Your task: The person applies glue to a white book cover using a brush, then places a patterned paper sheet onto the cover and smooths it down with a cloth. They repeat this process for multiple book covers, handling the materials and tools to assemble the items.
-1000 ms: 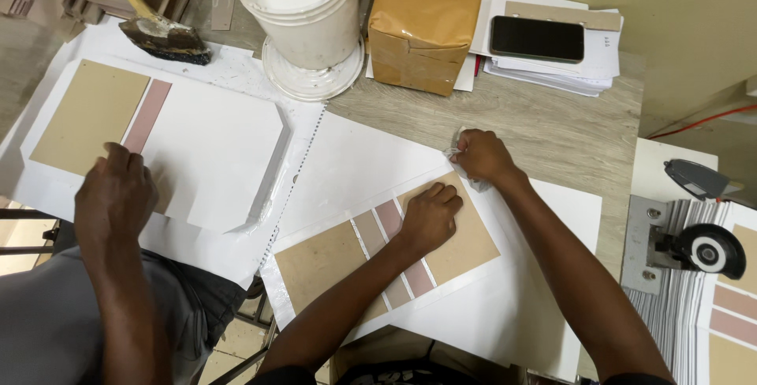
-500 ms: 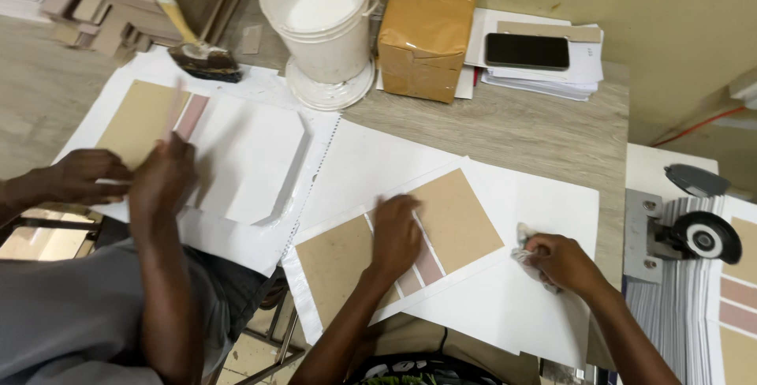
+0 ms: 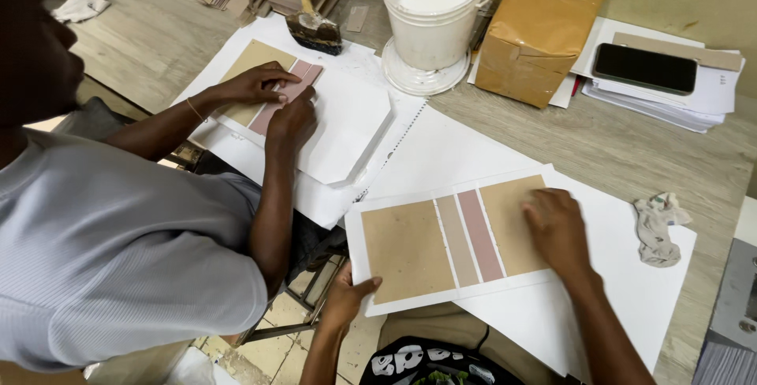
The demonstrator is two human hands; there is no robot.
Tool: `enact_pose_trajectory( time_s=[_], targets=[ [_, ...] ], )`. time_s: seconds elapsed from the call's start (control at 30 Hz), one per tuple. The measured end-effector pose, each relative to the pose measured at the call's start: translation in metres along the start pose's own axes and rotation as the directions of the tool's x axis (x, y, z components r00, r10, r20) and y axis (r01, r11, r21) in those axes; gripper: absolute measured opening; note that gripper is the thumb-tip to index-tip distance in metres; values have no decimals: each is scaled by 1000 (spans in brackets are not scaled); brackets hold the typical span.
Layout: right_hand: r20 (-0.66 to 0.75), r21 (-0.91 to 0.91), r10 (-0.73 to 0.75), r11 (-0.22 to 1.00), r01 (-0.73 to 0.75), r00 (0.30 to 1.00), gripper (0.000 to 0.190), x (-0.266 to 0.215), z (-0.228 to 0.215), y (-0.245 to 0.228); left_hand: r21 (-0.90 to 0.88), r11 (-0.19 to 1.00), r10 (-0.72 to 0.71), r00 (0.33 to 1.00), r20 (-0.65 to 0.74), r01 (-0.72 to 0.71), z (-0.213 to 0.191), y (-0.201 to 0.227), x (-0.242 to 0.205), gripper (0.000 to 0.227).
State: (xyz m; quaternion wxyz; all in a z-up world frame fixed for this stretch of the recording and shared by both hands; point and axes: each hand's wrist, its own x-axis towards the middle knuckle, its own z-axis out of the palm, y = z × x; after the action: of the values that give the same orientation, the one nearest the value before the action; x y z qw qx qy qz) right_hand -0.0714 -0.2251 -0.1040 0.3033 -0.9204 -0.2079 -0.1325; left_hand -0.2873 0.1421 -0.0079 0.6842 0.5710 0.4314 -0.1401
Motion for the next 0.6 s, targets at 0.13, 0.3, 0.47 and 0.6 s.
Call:
enact_pose_trajectory(
  time_s=[0.13,0.3,0.47,0.6],
  targets=[
    [282,142,-59,990,19,958,53,47,4,-118,96,986,136,990,21,-138,18,-5,-15,61],
    [532,313,-250,946,86,809,53,102,-3,-162,328,844,430,901,61,-425,15,42,-52,33],
    [386,532,-87,834,-144,918,18,116,-79,-185,707,331,832,546,94,-625,-15,114,-45,9],
    [280,637,20,744,-201,960,22,89,-95,-178,829,-160,917,229,326,-536,11,202,-44,15]
  ],
)
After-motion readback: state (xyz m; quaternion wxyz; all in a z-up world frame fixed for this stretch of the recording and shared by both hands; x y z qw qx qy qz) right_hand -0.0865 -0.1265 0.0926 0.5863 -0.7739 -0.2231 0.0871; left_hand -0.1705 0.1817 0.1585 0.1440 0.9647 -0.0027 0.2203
